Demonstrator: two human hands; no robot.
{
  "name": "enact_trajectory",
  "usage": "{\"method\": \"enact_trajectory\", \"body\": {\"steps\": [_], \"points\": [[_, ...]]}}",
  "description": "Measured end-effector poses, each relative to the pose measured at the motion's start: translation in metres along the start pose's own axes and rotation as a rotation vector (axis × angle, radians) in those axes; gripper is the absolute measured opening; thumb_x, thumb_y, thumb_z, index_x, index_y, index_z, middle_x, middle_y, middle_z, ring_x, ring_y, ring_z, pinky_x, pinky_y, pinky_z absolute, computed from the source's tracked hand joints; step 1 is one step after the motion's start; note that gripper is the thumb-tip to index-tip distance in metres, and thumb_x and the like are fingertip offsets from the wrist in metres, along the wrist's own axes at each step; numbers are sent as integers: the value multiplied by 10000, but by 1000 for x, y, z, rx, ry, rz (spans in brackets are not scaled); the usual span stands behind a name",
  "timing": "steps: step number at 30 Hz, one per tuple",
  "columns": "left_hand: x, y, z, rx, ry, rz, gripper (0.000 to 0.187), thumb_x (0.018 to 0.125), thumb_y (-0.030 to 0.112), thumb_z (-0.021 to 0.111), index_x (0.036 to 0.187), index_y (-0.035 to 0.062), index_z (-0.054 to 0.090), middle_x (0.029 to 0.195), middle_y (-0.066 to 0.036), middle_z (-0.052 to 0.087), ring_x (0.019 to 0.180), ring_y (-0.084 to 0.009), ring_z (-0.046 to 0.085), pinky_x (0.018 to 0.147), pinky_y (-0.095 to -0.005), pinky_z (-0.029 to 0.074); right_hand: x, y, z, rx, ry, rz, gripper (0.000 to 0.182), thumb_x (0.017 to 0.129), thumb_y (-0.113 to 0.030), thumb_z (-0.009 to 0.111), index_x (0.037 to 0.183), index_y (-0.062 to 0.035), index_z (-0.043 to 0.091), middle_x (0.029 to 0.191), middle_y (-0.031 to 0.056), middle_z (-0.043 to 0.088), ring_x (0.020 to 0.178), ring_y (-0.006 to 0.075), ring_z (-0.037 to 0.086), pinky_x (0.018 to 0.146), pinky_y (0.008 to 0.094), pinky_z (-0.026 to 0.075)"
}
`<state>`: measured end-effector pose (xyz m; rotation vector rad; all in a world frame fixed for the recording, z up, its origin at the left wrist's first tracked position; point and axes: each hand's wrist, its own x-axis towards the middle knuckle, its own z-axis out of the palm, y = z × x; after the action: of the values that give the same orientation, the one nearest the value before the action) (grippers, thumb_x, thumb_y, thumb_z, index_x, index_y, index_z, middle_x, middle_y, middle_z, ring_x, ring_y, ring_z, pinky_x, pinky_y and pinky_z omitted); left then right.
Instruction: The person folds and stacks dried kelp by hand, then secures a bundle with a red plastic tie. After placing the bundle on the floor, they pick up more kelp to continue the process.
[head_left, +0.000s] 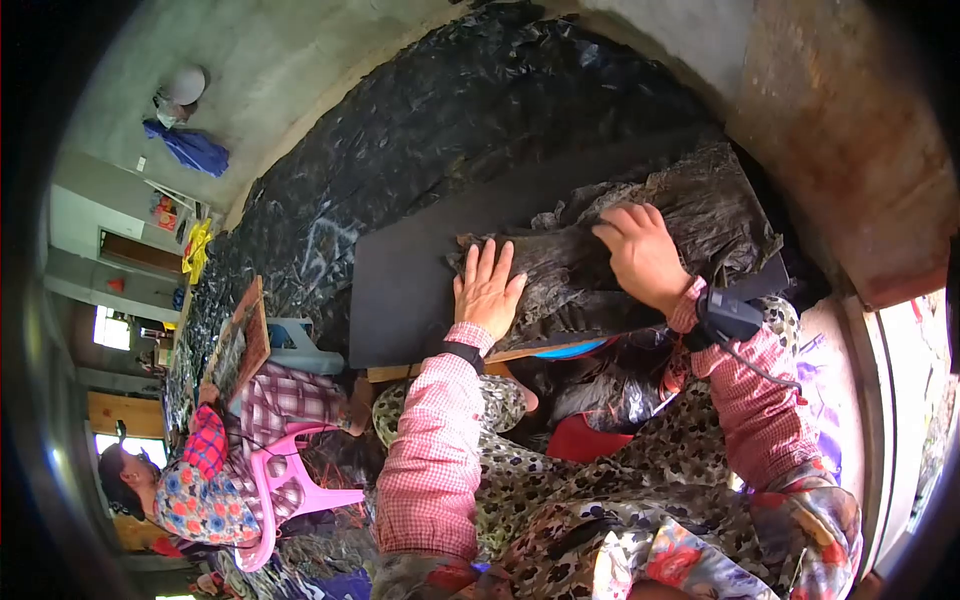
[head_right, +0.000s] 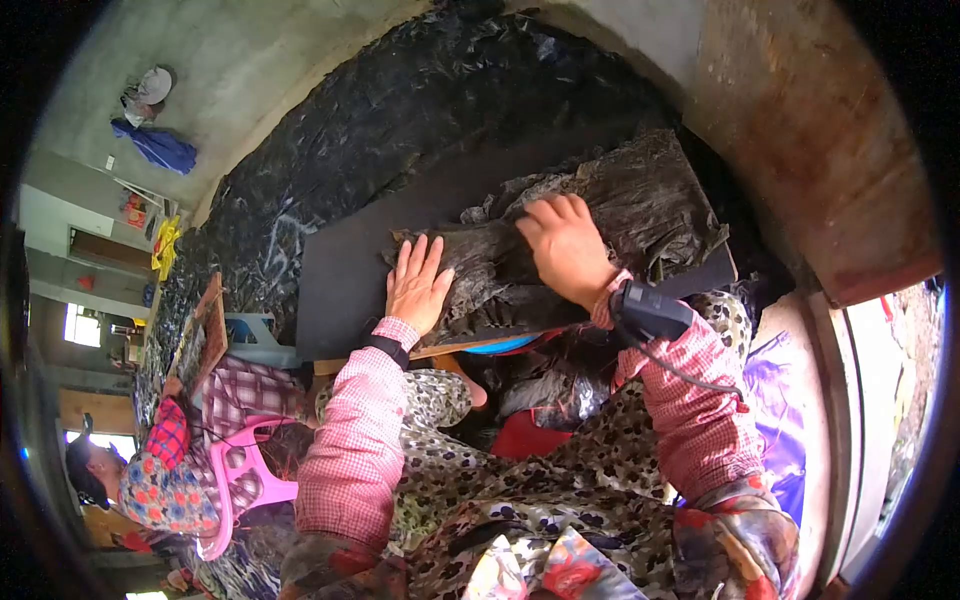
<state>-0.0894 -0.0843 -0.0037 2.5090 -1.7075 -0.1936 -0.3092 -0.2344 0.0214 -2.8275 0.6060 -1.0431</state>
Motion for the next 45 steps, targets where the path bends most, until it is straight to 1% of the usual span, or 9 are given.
{"method": "enact_trajectory", "body": {"steps": [4,8,12,20,24,29,32,42,45], "points": [[-1,5,-7,42,-36,9,572,960,458,405,1473,225,301,1557,-71,215,1444,-297,138,1096,-598,205,7,-44,2,177,-71,-171,432,813,-215,617,1208,-48,568,1245,113,543,1225,299,456,1044,443,339],[0,-1,-17,-56,-95,-26,556,971,424,422,1459,173,335,1532,-108,272,1431,-303,187,1124,-525,210,-7,-31,31,63,-330,-43,615,885,-445,556,1364,-74,457,1412,143,434,1347,311,333,1093,455,270],[-1,-37,-17,-575,484,-94,343,911,214,586,1224,76,604,1231,-179,594,1150,-316,563,1003,-368,419,-11,-27,35,45,-352,-57,669,888,-495,532,1401,-81,418,1439,147,406,1362,312,310,1103,457,251],[62,-71,-24,-597,67,-326,355,839,265,684,1100,24,669,1102,-160,666,1021,-290,639,891,-339,478,-8,-30,31,36,-371,-49,668,892,-500,529,1402,-85,416,1434,145,410,1358,310,313,1103,452,251],[67,-73,-41,-586,-96,-224,397,803,299,739,1008,-35,674,948,-144,689,864,-222,643,819,-314,473,-8,-30,29,55,-379,-39,665,891,-497,530,1400,-84,418,1437,140,406,1363,307,307,1103,456,250],[62,-76,-48,-1061,-98,-99,75,845,46,677,908,6,670,842,14,658,779,-61,579,726,-211,449,-7,-31,29,94,-371,-30,664,885,-490,546,1398,-88,420,1438,140,402,1367,314,302,1103,469,251],[66,-79,-49,-1172,-160,-140,98,862,61,663,941,4,646,854,7,654,779,-68,579,738,-217,454,-8,-29,30,120,-358,-30,657,881,-477,560,1393,-88,424,1434,142,405,1363,322,307,1098,477,260],[78,-64,-22,-418,-91,-242,241,787,137,747,944,-6,632,811,-82,684,726,-135,606,676,-293,471,-8,-31,30,138,-342,-25,662,839,-435,632,1383,-111,437,1424,142,410,1353,332,322,1066,493,306],[74,-67,-25,-381,-63,-233,262,742,239,756,914,54,692,864,-136,701,844,-253,674,774,-352,501,-8,-30,31,147,-347,-12,662,838,-435,631,1383,-114,436,1424,143,410,1351,333,325,1070,491,301]]}}
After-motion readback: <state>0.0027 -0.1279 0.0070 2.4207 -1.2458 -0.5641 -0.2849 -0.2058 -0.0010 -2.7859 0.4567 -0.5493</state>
